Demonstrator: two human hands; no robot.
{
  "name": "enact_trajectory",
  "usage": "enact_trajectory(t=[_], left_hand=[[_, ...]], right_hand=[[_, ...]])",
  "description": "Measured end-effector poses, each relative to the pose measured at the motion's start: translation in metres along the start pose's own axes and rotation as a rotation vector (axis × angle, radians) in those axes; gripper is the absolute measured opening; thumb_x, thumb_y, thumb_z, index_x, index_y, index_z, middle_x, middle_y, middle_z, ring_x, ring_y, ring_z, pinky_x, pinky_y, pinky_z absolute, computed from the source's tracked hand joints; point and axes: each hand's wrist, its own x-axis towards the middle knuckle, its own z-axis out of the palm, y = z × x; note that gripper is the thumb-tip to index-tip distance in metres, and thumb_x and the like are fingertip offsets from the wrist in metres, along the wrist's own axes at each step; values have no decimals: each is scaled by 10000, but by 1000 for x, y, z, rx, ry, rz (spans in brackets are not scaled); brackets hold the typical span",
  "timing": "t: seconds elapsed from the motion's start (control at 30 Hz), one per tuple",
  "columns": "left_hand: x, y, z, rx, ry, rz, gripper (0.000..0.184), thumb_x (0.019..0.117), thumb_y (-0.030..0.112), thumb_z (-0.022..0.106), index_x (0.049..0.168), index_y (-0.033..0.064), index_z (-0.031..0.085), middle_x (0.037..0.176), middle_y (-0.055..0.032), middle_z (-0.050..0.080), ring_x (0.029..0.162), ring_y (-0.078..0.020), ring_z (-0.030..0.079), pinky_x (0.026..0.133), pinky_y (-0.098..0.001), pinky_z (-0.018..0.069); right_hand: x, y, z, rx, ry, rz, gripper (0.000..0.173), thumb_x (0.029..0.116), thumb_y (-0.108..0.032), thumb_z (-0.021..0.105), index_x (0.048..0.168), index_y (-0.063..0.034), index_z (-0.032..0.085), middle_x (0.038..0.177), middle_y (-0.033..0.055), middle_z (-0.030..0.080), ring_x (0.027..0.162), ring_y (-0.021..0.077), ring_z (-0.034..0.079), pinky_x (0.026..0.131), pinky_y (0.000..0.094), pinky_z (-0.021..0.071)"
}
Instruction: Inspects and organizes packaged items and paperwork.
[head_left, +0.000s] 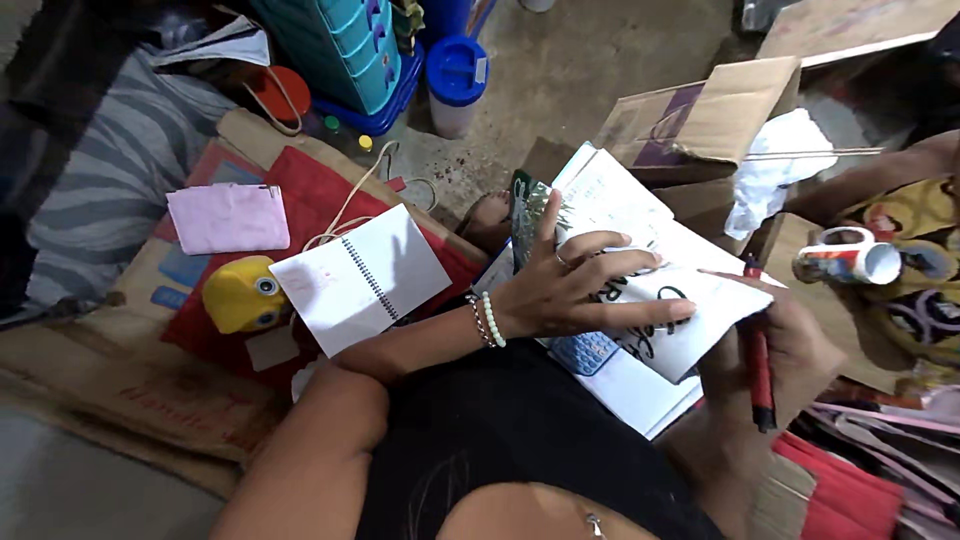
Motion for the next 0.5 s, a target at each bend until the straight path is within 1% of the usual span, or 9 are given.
enact_trajectory(t=[0.1,0.17,0.2,0.3,0.33,0.4,0.43,0.47,0.5], left_hand=[[-4,-1,-4,16,10,-43,261,1076,266,474,1301,299,602,1182,-31,621,1236,-224,536,1189,-663,108],[-6,-1,-6,14,21,-82,242,1083,267,457,1278,275,600,1176,-22,618,1232,-213,536,1197,-644,112],[-8,-2,-6,5,36,-98,234,1083,265,457,1269,264,598,1181,-25,614,1240,-219,528,1201,-637,115],[-13,-14,-6,-30,107,-105,205,1065,249,514,1249,219,599,1205,-36,616,1282,-220,520,1216,-615,138],[-14,-18,-8,-63,124,-106,236,1041,272,560,1265,201,589,1226,-43,611,1294,-223,514,1218,-610,146],[-16,-23,-14,-122,150,-138,473,930,345,700,1345,179,547,1300,-59,598,1329,-245,494,1214,-615,170],[-16,-25,-16,-133,161,-168,588,883,384,749,1383,179,520,1333,-62,586,1344,-251,485,1214,-608,189],[-17,-26,-20,-139,169,-203,674,843,412,786,1406,180,497,1356,-64,576,1356,-250,480,1216,-598,206],[-18,-27,-24,-150,166,-244,754,816,434,816,1439,191,467,1393,-55,558,1384,-239,460,1229,-582,206]], right_hand=[[5,3,3,25,-9,26,211,976,-33,556,1025,108,704,953,133,741,888,-27,667,829,135,526],[8,1,5,-31,-33,39,212,975,-56,566,1024,84,718,902,130,730,822,-28,650,776,129,515],[9,1,6,-57,-51,25,211,976,-59,571,1030,76,723,885,146,724,799,-2,646,756,143,508],[11,6,6,-36,-74,-85,235,1019,-124,566,1097,44,711,938,159,736,841,43,670,791,162,523],[11,8,4,26,-63,-105,278,1056,-186,560,1140,41,696,982,150,735,862,35,663,803,163,521],[11,10,0,192,-44,-99,365,1091,-311,509,1264,-10,623,1128,72,728,935,18,687,847,191,565],[11,12,-3,267,-30,-76,364,1094,-337,494,1316,-63,584,1202,30,729,953,45,718,849,231,602],[10,16,-6,312,-11,-52,356,1095,-327,492,1353,-90,557,1244,24,723,960,82,737,853,271,621],[8,22,-9,306,2,-35,348,1097,-284,494,1375,-77,533,1268,48,713,974,105,739,867,291,619]])
